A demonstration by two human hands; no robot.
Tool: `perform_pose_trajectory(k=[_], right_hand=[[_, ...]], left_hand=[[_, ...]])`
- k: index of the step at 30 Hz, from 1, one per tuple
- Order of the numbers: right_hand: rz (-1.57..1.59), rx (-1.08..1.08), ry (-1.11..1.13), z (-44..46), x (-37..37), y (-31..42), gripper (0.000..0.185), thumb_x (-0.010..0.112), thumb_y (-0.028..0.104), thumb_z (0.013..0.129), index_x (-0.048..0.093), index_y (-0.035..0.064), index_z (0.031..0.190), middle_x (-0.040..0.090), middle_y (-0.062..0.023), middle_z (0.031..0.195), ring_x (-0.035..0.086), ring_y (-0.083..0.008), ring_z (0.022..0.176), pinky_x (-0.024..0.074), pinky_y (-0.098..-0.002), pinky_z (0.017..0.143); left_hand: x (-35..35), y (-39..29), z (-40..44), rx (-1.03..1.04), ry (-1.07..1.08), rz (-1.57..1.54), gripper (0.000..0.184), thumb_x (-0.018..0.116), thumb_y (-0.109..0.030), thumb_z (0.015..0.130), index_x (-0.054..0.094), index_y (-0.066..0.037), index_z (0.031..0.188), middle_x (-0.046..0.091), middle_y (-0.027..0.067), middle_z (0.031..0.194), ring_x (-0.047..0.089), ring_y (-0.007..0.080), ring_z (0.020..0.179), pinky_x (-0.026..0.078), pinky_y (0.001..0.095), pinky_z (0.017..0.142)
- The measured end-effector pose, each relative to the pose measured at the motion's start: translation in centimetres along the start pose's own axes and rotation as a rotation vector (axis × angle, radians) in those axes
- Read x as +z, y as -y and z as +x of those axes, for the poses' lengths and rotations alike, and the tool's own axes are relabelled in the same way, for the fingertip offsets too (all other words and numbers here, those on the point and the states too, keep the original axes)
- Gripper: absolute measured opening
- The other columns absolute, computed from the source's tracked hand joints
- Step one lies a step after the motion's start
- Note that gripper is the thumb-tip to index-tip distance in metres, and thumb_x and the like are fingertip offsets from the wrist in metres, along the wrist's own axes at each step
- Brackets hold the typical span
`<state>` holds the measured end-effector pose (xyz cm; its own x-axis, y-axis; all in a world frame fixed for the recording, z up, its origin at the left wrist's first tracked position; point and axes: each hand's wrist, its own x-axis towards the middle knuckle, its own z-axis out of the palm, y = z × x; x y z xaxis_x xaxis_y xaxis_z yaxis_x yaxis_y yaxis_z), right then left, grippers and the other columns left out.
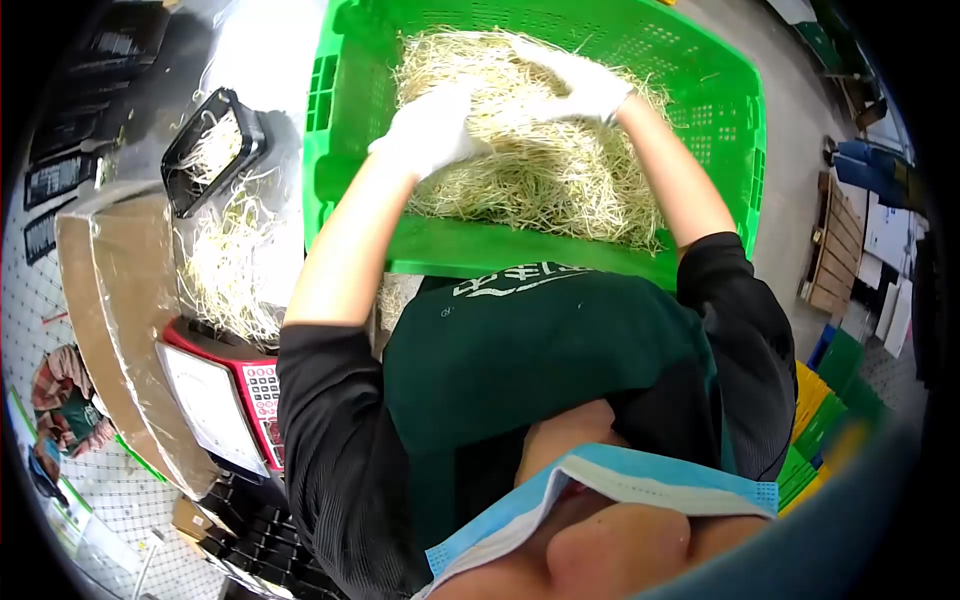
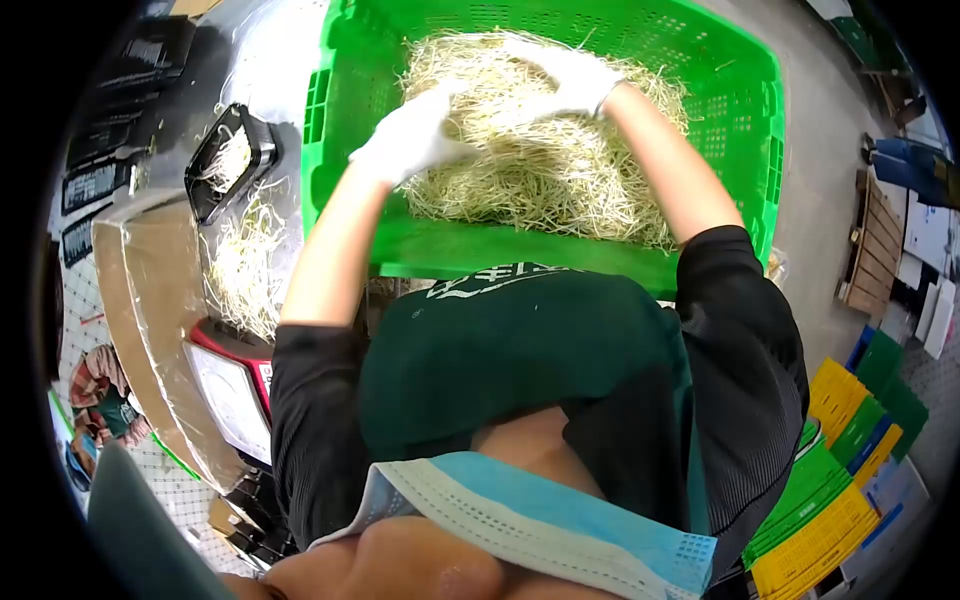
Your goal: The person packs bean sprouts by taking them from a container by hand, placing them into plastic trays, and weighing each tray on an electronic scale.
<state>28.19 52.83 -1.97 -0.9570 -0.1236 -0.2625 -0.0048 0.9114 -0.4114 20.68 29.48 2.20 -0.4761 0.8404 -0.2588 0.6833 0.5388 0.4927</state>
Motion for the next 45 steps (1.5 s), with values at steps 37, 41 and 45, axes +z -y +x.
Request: perform_pose_trajectory(k=[37, 41, 45], right_hand=[[0.307, 0.484, 0.203, -3.1, 1.8, -4.3, 0.100, 0.080, 0.039, 0.064, 0.028, 0.0035, 0.142, 0.044, -0.0175, 0.138, 0.045, -0.0260, 0.124, 0.0337, -0.0341, 0.107], [0.681, 0.452, -0.029, -1.4, 0.3, -7.3, 0.118, 0.080, 0.050, 0.063, 0.015, -0.0051, 0.143, 0.025, -0.0258, 0.146, 0.027, -0.0318, 0.136, 0.0254, -0.0361, 0.111], [0.392, 0.403, 0.150, 1.0, 3.2, -0.6, 0.129, 0.080, 0.055, 0.057, 0.006, -0.0055, 0.144, 0.026, -0.0272, 0.145, 0.030, -0.0356, 0.133, 0.0287, -0.0387, 0.109]], left_hand=[[8.5, -0.9, 2.8, 0.591, -0.482, 0.690, 0.061, 0.059, -0.013, 0.079, 0.037, -0.009, 0.136, 0.054, 0.0179, 0.111, 0.058, 0.0283, 0.098, 0.049, 0.0432, 0.080], [2.4, -0.1, -2.5, 0.213, 0.271, 0.251, 0.065, 0.063, -0.017, 0.082, 0.033, -0.015, 0.140, 0.049, 0.0143, 0.128, 0.056, 0.0296, 0.109, 0.048, 0.0368, 0.090], [-2.3, 0.2, -8.2, 0.014, 0.031, -0.170, 0.039, 0.060, -0.021, 0.085, 0.056, -0.009, 0.123, 0.065, 0.0099, 0.106, 0.063, 0.0239, 0.088, 0.050, 0.0322, 0.080]])
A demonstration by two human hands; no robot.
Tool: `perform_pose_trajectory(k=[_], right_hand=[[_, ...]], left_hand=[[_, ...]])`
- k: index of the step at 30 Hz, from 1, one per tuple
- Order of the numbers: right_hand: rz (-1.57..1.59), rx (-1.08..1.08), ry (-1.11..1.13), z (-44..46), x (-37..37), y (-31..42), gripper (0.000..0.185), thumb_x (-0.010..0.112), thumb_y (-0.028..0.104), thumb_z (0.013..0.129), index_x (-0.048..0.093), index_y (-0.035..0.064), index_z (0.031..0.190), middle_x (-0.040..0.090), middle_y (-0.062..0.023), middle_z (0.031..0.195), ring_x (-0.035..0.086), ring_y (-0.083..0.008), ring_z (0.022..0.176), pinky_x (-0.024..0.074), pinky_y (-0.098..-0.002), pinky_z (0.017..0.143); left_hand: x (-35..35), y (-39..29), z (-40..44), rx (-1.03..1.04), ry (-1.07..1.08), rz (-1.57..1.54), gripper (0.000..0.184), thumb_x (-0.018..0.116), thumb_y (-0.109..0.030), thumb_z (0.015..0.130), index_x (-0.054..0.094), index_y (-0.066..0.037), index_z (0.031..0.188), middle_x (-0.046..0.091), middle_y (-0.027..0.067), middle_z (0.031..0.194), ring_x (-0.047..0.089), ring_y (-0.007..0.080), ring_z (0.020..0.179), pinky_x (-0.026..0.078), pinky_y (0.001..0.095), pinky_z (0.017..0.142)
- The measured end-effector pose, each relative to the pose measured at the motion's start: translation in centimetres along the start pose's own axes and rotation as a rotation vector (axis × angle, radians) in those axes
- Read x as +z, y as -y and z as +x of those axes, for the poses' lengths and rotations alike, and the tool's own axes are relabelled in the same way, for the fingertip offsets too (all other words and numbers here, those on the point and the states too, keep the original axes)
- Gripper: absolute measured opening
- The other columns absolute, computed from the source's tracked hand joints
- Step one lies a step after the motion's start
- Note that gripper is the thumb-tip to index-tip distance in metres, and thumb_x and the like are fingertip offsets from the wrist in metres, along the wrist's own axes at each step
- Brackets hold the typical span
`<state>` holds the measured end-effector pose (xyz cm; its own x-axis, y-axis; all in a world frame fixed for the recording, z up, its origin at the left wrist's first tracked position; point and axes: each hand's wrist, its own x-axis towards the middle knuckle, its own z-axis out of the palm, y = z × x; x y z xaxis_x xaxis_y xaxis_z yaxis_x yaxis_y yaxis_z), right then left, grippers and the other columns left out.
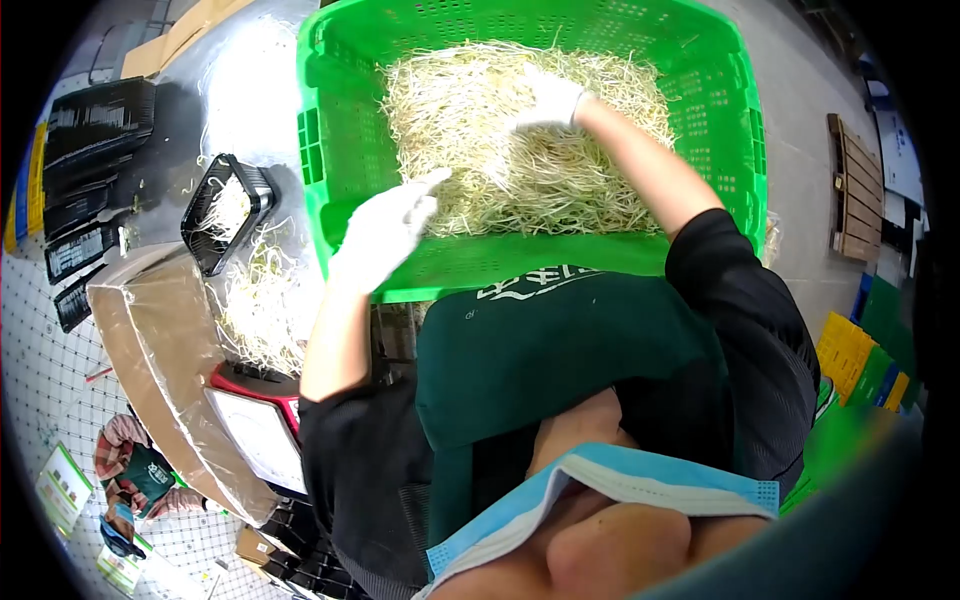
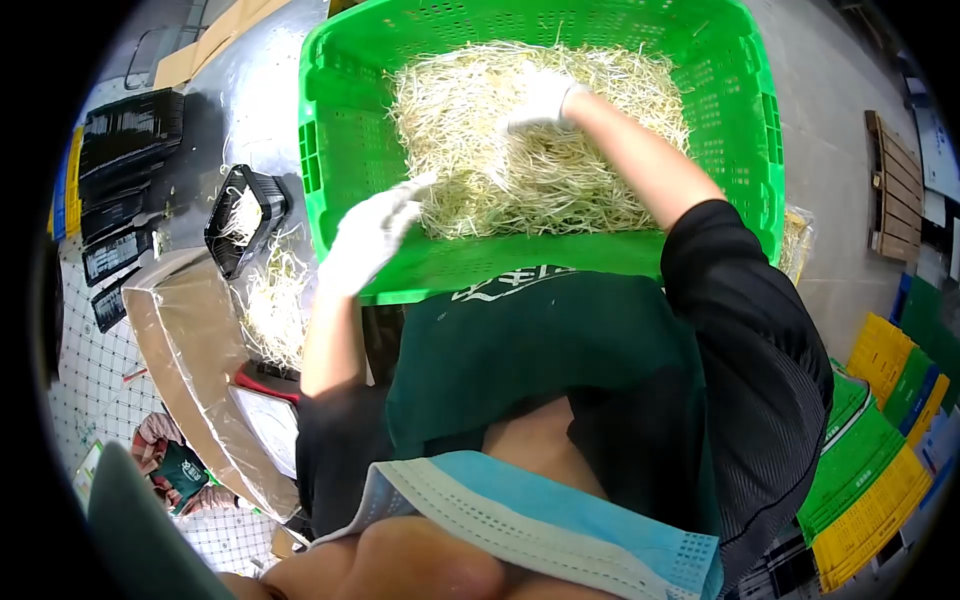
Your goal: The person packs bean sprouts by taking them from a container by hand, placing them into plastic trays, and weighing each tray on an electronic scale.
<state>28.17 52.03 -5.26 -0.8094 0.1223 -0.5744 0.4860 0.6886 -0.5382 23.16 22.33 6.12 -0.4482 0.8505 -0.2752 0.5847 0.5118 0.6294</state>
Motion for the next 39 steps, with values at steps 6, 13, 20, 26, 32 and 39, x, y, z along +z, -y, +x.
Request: perform_pose_trajectory(k=[6, 13, 20, 26, 32, 39], right_hand=[[-0.772, 0.108, -0.008, -5.6, 7.1, 5.2, 0.117, 0.067, 0.066, 0.064, 0.004, 0.0170, 0.149, 0.011, -0.0207, 0.151, 0.014, -0.0416, 0.138, 0.0120, -0.0532, 0.111], [-0.771, -0.109, -0.189, -1.7, 5.2, 0.6, 0.095, 0.064, 0.063, 0.068, 0.016, 0.0362, 0.146, 0.013, -0.0194, 0.151, 0.040, -0.0339, 0.124, 0.0396, -0.0415, 0.095], [-0.532, -0.004, 0.121, -2.3, 2.6, 0.7, 0.079, 0.057, 0.053, 0.081, 0.019, 0.0307, 0.146, 0.027, -0.0165, 0.148, 0.056, -0.0271, 0.110, 0.0507, -0.0347, 0.084], [-0.178, -0.373, 0.042, -2.0, 2.4, -2.0, 0.080, 0.052, 0.055, 0.082, 0.021, 0.0197, 0.147, 0.037, -0.0161, 0.143, 0.053, -0.0269, 0.115, 0.0486, -0.0352, 0.091], [-0.643, -0.086, -0.069, -2.8, 5.0, 0.4, 0.106, 0.073, 0.053, 0.062, 0.021, 0.0161, 0.146, 0.055, -0.0216, 0.118, 0.059, -0.0300, 0.098, 0.0490, -0.0357, 0.085], [-0.028, -0.360, -0.250, -4.7, -1.7, -4.4, 0.105, 0.077, 0.053, 0.060, 0.027, 0.0140, 0.144, 0.045, -0.0184, 0.137, 0.045, -0.0344, 0.123, 0.0371, -0.0392, 0.103]], left_hand=[[-9.1, 12.5, -7.2, -0.181, -1.236, 0.010, 0.051, 0.061, -0.015, 0.083, 0.045, 0.002, 0.129, 0.050, 0.0217, 0.129, 0.050, 0.0333, 0.117, 0.037, 0.0393, 0.102], [-12.0, 35.8, -13.9, -0.650, -0.914, -0.088, 0.065, 0.068, -0.017, 0.076, 0.042, 0.007, 0.131, 0.054, 0.0223, 0.124, 0.055, 0.0282, 0.111, 0.041, 0.0349, 0.096], [-11.6, 33.0, -12.3, -0.860, -1.082, -0.118, 0.038, 0.068, -0.002, 0.070, 0.059, 0.003, 0.106, 0.065, 0.0107, 0.094, 0.059, 0.0186, 0.079, 0.047, 0.0301, 0.074], [-15.1, 30.3, -13.7, -0.948, -0.897, -0.143, 0.030, 0.067, -0.022, 0.071, 0.061, 0.004, 0.084, 0.065, 0.0162, 0.083, 0.059, 0.0235, 0.073, 0.047, 0.0343, 0.072], [-15.6, 25.9, -17.7, -0.389, -1.399, -1.166, 0.019, 0.065, -0.013, 0.073, 0.064, 0.001, 0.087, 0.064, 0.0124, 0.087, 0.061, 0.0271, 0.074, 0.052, 0.0408, 0.069], [-8.9, 10.9, -18.0, -0.122, -1.169, -1.498, 0.057, 0.059, -0.004, 0.065, 0.051, 0.008, 0.120, 0.057, 0.0182, 0.114, 0.054, 0.0331, 0.106, 0.046, 0.0509, 0.091]])
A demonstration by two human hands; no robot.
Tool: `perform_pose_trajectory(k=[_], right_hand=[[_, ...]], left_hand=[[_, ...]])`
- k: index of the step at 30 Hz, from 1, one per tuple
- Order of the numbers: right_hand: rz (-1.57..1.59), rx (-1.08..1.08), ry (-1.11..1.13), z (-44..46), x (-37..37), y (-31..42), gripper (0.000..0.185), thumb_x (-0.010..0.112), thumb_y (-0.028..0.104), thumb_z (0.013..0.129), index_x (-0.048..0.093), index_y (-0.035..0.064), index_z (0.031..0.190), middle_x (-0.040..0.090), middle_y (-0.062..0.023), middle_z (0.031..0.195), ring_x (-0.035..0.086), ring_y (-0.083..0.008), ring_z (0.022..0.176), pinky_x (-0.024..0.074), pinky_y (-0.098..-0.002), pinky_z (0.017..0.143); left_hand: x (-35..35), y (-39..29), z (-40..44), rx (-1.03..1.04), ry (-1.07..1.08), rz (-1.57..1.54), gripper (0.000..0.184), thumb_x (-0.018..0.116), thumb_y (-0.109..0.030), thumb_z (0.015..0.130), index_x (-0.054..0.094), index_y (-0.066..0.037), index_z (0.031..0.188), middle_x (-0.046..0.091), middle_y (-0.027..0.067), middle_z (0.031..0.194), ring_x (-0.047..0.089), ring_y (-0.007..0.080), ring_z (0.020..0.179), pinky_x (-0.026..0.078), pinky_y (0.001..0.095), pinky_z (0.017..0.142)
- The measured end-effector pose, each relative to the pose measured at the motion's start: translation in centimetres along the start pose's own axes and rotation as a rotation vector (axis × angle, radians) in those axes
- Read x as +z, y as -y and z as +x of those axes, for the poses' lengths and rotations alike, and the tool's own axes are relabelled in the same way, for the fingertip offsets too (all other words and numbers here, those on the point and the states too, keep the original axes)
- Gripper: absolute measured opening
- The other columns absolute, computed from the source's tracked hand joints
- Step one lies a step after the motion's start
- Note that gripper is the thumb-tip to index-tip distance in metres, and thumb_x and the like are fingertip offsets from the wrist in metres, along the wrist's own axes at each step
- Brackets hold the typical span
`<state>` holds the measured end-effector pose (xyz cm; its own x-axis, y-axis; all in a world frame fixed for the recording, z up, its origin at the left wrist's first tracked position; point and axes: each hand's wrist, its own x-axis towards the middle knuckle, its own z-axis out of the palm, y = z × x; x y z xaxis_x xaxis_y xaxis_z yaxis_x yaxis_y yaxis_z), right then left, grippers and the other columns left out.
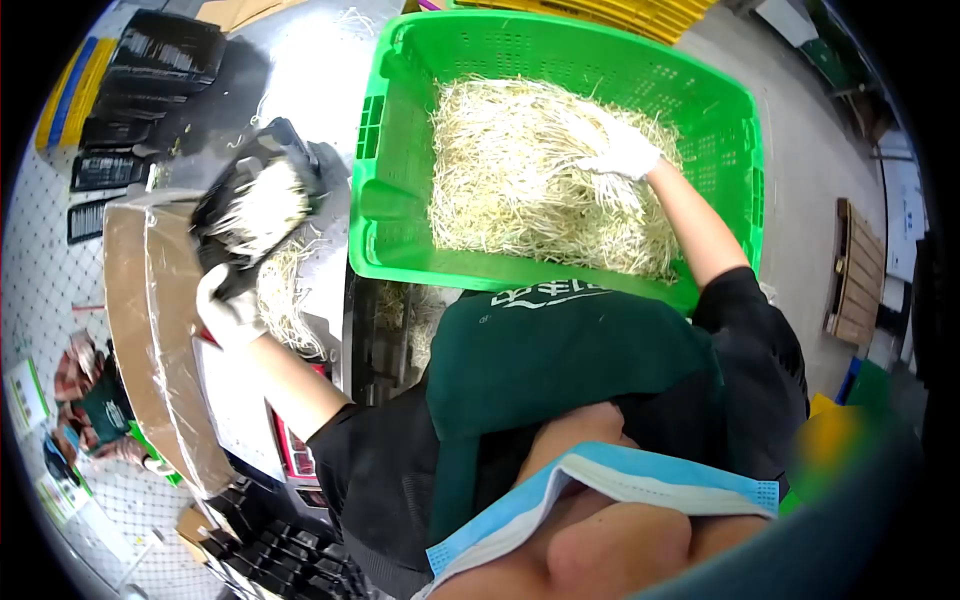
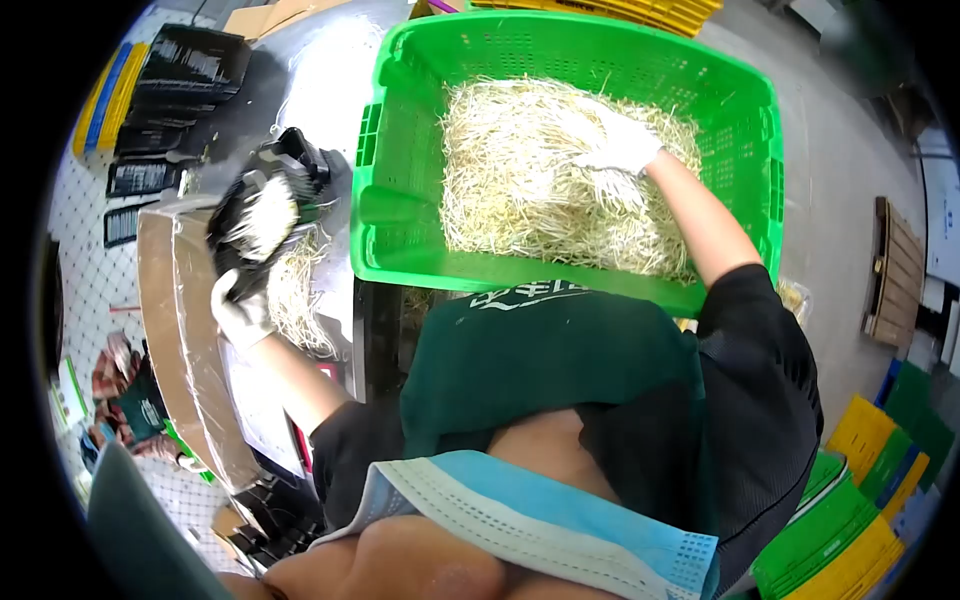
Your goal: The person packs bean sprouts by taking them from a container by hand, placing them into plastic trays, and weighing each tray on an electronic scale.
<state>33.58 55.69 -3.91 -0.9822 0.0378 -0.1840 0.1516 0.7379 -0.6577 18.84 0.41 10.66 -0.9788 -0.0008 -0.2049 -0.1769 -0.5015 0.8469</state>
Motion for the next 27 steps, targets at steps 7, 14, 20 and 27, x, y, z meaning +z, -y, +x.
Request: perform_pose_trajectory(k=[7, 14, 20, 27], right_hand=[[-0.566, -0.679, 0.030, 1.3, -6.5, 11.5, 0.092, 0.067, 0.014, 0.057, 0.032, 0.0093, 0.142, 0.059, -0.0213, 0.098, 0.057, -0.0376, 0.086, 0.0447, -0.0447, 0.078], [-0.871, -1.005, -0.216, 5.2, -0.5, 26.2, 0.031, 0.061, 0.018, 0.073, 0.056, -0.0008, 0.098, 0.061, -0.0145, 0.072, 0.061, -0.0316, 0.066, 0.0468, -0.0425, 0.064], [-0.650, -1.239, -0.219, 5.1, 10.9, 41.4, 0.066, 0.063, 0.027, 0.072, 0.045, -0.0034, 0.128, 0.061, -0.0146, 0.085, 0.059, -0.0283, 0.077, 0.0452, -0.0414, 0.070], [-0.414, -1.413, 0.129, 1.9, 25.6, 58.9, 0.075, 0.066, 0.042, 0.074, 0.040, 0.0072, 0.135, 0.062, -0.0190, 0.095, 0.059, -0.0355, 0.089, 0.0443, -0.0444, 0.084]], left_hand=[[11.8, 12.0, -1.4, 0.218, 0.296, 0.559, 0.051, 0.058, -0.009, 0.066, 0.055, 0.006, 0.115, 0.060, 0.0150, 0.107, 0.058, 0.0258, 0.097, 0.049, 0.0349, 0.086], [14.9, 14.3, -7.5, 0.085, 0.221, 0.764, 0.070, 0.067, -0.006, 0.060, 0.038, 0.005, 0.123, 0.054, 0.0190, 0.107, 0.056, 0.0275, 0.093, 0.049, 0.0331, 0.075], [4.2, 6.2, -11.7, 0.399, -0.194, -0.224, 0.058, 0.048, 0.010, 0.070, 0.039, -0.001, 0.126, 0.056, 0.0085, 0.093, 0.058, 0.0141, 0.071, 0.051, 0.0247, 0.057], [-15.0, -2.0, -15.3, 0.550, -0.464, -0.439, 0.050, 0.055, 0.004, 0.067, 0.045, -0.003, 0.115, 0.055, 0.0074, 0.089, 0.057, 0.0183, 0.078, 0.051, 0.0264, 0.062]])
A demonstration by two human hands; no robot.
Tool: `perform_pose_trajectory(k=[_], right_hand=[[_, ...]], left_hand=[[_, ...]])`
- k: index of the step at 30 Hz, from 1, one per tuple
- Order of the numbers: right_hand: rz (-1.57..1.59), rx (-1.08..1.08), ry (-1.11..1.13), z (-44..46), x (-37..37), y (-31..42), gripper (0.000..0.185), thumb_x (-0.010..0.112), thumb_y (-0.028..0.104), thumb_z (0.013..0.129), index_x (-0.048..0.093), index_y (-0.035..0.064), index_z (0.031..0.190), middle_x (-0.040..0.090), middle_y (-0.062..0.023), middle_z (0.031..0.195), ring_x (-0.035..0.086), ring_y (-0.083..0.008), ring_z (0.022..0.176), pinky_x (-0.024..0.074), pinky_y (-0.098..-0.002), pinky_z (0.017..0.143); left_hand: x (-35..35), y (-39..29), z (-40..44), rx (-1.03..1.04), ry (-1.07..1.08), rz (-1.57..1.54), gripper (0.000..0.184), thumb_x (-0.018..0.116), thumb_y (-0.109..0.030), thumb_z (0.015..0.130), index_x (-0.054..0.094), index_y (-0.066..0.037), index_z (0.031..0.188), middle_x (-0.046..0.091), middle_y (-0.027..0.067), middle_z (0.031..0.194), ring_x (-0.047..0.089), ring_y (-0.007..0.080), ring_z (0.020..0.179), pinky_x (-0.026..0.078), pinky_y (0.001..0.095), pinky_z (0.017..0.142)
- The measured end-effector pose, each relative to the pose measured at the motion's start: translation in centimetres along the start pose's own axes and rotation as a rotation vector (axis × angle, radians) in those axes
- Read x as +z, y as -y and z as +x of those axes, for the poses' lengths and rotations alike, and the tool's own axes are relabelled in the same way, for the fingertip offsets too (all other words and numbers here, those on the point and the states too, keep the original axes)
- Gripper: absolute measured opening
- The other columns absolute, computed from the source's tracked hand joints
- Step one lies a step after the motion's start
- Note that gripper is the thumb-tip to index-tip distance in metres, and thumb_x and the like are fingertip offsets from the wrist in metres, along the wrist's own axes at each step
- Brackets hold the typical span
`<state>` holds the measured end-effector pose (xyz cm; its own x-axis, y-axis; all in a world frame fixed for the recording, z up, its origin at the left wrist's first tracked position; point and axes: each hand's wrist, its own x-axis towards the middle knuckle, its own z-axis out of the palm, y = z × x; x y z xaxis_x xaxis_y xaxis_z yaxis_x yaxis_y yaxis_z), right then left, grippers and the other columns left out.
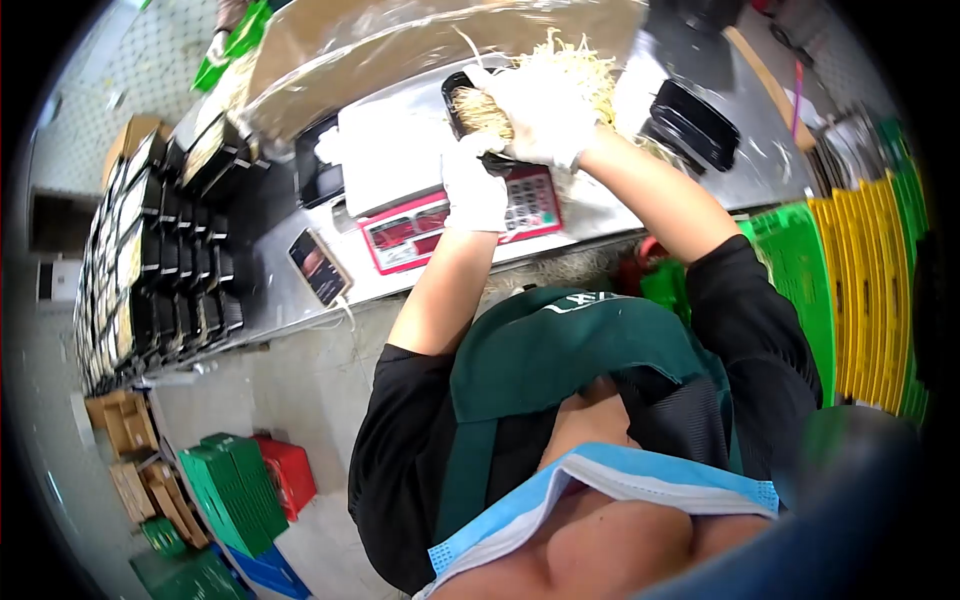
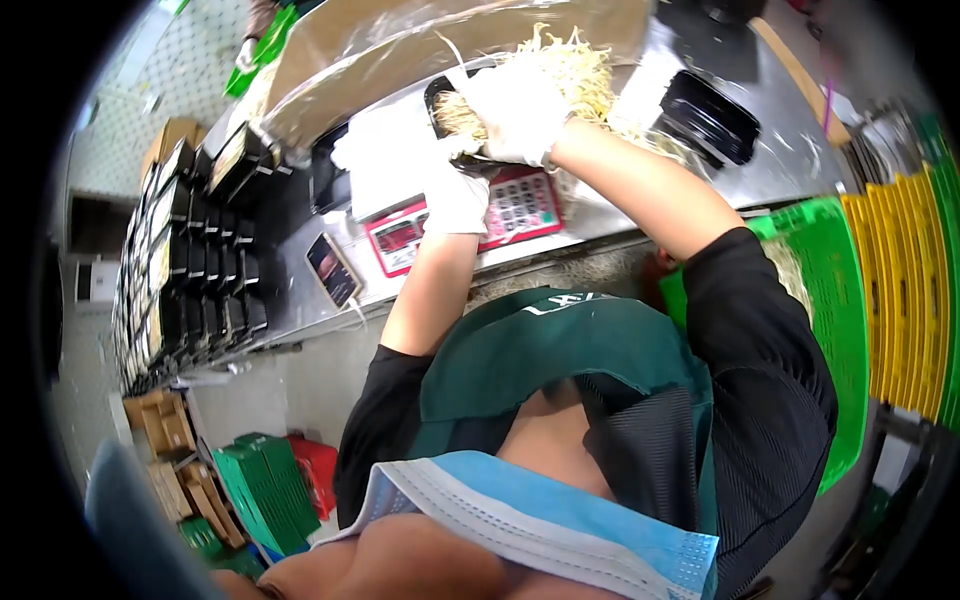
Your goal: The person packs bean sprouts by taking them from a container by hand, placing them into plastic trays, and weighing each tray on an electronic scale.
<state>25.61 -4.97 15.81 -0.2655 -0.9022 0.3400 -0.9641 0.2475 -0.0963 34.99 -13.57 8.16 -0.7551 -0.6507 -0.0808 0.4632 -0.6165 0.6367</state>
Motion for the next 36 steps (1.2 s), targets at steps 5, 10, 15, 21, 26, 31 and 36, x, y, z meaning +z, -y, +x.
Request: perform_pose_trajectory(k=[5, 10, 15, 21, 26, 31, 36], right_hand=[[-0.045, -0.023, 0.129, 6.1, 3.2, 3.4, 0.073, 0.063, 0.036, 0.074, 0.038, 0.0031, 0.135, 0.062, -0.0191, 0.096, 0.061, -0.0330, 0.087, 0.0461, -0.0429, 0.079], [0.020, -0.085, 0.207, 7.9, 5.5, 3.2, 0.060, 0.064, 0.036, 0.074, 0.050, 0.0079, 0.125, 0.062, -0.0189, 0.091, 0.060, -0.0348, 0.083, 0.0465, -0.0448, 0.074], [0.008, -0.194, 0.338, 8.7, 2.2, 3.9, 0.039, 0.062, 0.031, 0.076, 0.059, 0.0065, 0.106, 0.062, -0.0193, 0.094, 0.062, -0.0326, 0.085, 0.0496, -0.0417, 0.073], [-0.136, -0.592, 0.066, 9.4, 5.1, -4.0, 0.072, 0.068, 0.054, 0.065, 0.052, 0.0124, 0.122, 0.059, -0.0125, 0.113, 0.058, -0.0262, 0.101, 0.0437, -0.0434, 0.087], [-0.245, -0.651, 0.103, 7.9, 2.8, -7.9, 0.091, 0.079, 0.051, 0.051, 0.048, 0.0134, 0.128, 0.058, -0.0105, 0.118, 0.054, -0.0254, 0.111, 0.0370, -0.0451, 0.097], [0.161, -0.394, 0.469, 7.7, 1.0, -7.2, 0.085, 0.076, 0.023, 0.052, 0.043, 0.0106, 0.130, 0.054, -0.0187, 0.114, 0.052, -0.0329, 0.108, 0.0419, -0.0402, 0.094], [0.031, -0.137, 0.313, 4.6, 0.9, -6.8, 0.077, 0.069, 0.017, 0.060, 0.041, 0.0085, 0.131, 0.056, -0.0210, 0.108, 0.054, -0.0352, 0.101, 0.0453, -0.0398, 0.087]], left_hand=[[-4.8, -2.1, 3.3, 0.362, -0.167, 0.420, 0.054, 0.062, -0.002, 0.066, 0.049, 0.003, 0.119, 0.056, 0.0135, 0.107, 0.055, 0.0246, 0.097, 0.045, 0.0334, 0.086], [-5.0, -7.6, 3.0, 0.986, -0.260, 1.714, 0.063, 0.066, -0.013, 0.069, 0.046, 0.004, 0.126, 0.051, 0.0228, 0.125, 0.051, 0.0323, 0.113, 0.037, 0.0400, 0.099], [0.0, -8.0, 4.5, 0.737, -0.090, 1.885, 0.050, 0.064, -0.029, 0.076, 0.052, 0.001, 0.113, 0.057, 0.0183, 0.099, 0.055, 0.0315, 0.093, 0.042, 0.0425, 0.082], [0.3, -7.0, 4.0, 0.900, 0.363, 1.498, 0.080, 0.076, -0.034, 0.073, 0.039, 0.008, 0.131, 0.058, 0.0164, 0.114, 0.054, 0.0288, 0.106, 0.043, 0.0383, 0.093], [0.0, -5.7, 5.2, 0.689, 0.438, 1.426, 0.076, 0.080, -0.032, 0.069, 0.046, 0.007, 0.125, 0.066, 0.0113, 0.098, 0.063, 0.0186, 0.088, 0.050, 0.0283, 0.083], [0.7, -6.4, 5.2, 0.445, 0.487, 1.635, 0.069, 0.079, -0.033, 0.070, 0.051, 0.007, 0.119, 0.064, 0.0136, 0.102, 0.062, 0.0206, 0.090, 0.049, 0.0284, 0.081], [1.7, -7.4, 4.5, 0.285, 0.430, 1.859, 0.071, 0.079, -0.034, 0.067, 0.052, 0.004, 0.121, 0.063, 0.0144, 0.104, 0.060, 0.0222, 0.094, 0.047, 0.0298, 0.081]])
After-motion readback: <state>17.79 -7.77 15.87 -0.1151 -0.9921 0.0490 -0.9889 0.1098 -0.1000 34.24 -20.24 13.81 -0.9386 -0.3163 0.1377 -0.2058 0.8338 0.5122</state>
